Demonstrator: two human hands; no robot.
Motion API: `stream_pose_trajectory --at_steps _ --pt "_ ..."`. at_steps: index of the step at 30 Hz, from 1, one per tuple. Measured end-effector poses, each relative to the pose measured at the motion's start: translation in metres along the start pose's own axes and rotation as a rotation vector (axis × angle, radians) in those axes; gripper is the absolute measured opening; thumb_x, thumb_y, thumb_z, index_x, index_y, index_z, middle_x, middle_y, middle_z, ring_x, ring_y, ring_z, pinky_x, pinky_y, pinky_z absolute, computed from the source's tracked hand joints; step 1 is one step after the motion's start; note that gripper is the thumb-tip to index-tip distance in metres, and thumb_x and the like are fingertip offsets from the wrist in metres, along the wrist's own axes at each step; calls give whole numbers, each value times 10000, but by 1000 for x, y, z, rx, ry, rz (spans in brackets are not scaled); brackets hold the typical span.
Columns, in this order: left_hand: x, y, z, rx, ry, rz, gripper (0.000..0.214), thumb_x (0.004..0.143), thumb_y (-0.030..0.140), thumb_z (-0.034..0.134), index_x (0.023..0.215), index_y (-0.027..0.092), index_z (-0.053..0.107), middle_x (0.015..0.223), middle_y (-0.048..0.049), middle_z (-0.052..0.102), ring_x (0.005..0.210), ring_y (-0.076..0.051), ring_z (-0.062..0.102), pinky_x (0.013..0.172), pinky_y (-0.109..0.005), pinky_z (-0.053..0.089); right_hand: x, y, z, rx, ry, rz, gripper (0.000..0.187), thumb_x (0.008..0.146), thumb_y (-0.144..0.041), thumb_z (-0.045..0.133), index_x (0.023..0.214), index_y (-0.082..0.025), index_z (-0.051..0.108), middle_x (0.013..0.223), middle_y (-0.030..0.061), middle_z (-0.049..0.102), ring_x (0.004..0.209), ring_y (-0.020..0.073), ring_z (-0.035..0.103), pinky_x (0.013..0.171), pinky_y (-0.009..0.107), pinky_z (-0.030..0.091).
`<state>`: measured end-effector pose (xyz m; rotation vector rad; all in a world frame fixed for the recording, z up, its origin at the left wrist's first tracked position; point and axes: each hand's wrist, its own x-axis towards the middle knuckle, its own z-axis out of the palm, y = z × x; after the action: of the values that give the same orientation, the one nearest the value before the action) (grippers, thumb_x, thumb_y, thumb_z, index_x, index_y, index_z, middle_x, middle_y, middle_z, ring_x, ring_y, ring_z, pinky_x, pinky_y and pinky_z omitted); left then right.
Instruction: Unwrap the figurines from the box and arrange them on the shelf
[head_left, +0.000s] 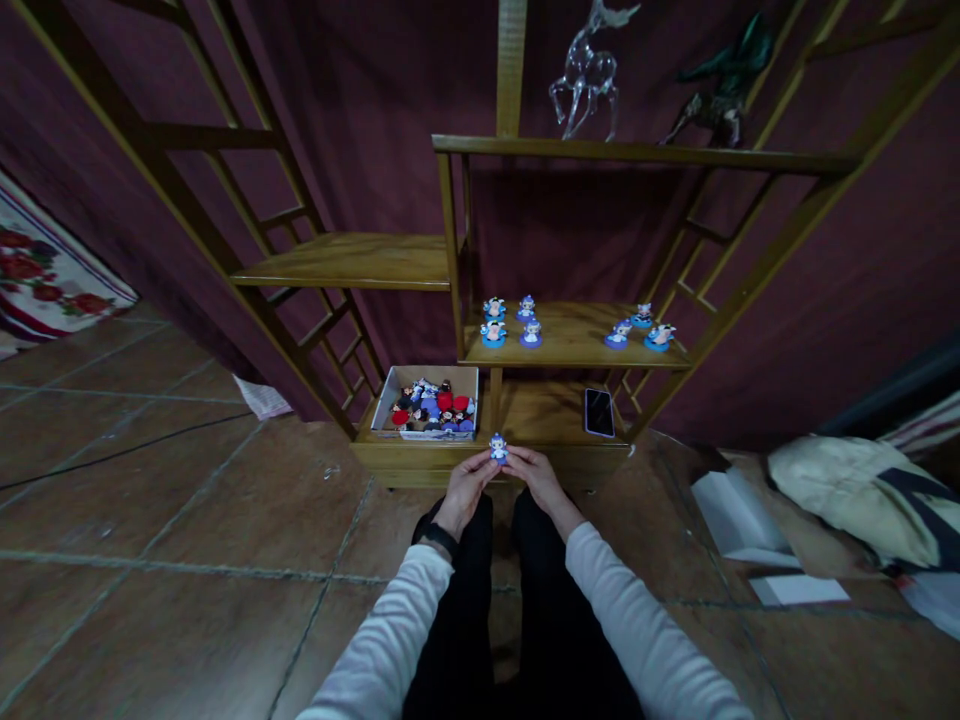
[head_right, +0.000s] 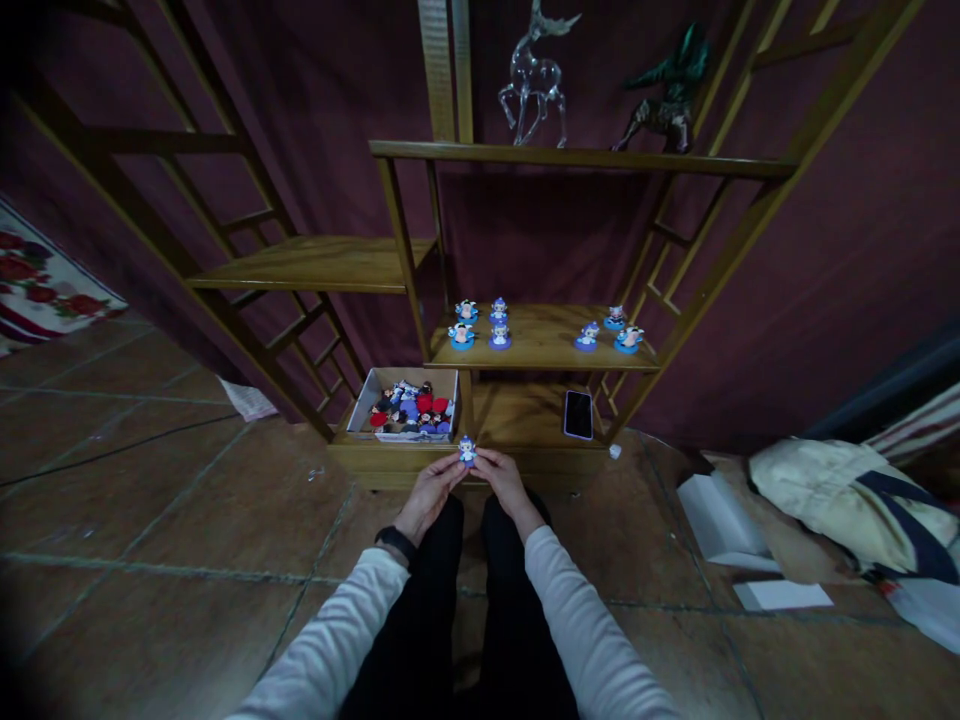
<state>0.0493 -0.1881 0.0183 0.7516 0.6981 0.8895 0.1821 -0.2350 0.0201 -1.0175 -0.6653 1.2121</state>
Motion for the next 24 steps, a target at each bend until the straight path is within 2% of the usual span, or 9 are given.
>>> stream_pose_trajectory --at_steps 6,10,14,18,24 --pt "10 -7 2 245 72 129 395 516 239 806 879 128 700 826 -77 717 781 -179 646 844 -350 459 10 1 -10 -78 -3 19 385 589 -429 742 877 -177 703 879 56 698 837 213 646 833 431 505" --pt "15 -5 1 353 55 147 387 512 261 803 863 133 701 812 -74 716 750 -181 643 806 -351 475 16 3 -10 -130 7 22 404 608 -418 728 949 -207 680 931 43 687 859 196 637 820 386 509" --pt "19 -2 0 396 50 163 384 505 242 803 861 141 698 785 -59 713 727 -179 643 777 -344 492 20 6 -8 -154 12 19 446 615 -433 714 1002 -220 658 944 37 681 859 192 632 789 366 518" --pt "22 -4 -2 406 54 166 398 508 189 795 893 152 701 784 -51 713 713 -184 644 765 -345 498 23 8 -7 -197 38 36 405 608 -449 706 917 -187 686 869 41 691 809 198 636 762 363 522" --pt "24 -8 -6 367 42 122 349 490 154 798 831 152 722 764 -61 715 694 -200 644 771 -361 496 24 11 -7 -267 63 43 344 600 -442 700 854 -210 714 812 19 707 754 205 638 729 346 516"
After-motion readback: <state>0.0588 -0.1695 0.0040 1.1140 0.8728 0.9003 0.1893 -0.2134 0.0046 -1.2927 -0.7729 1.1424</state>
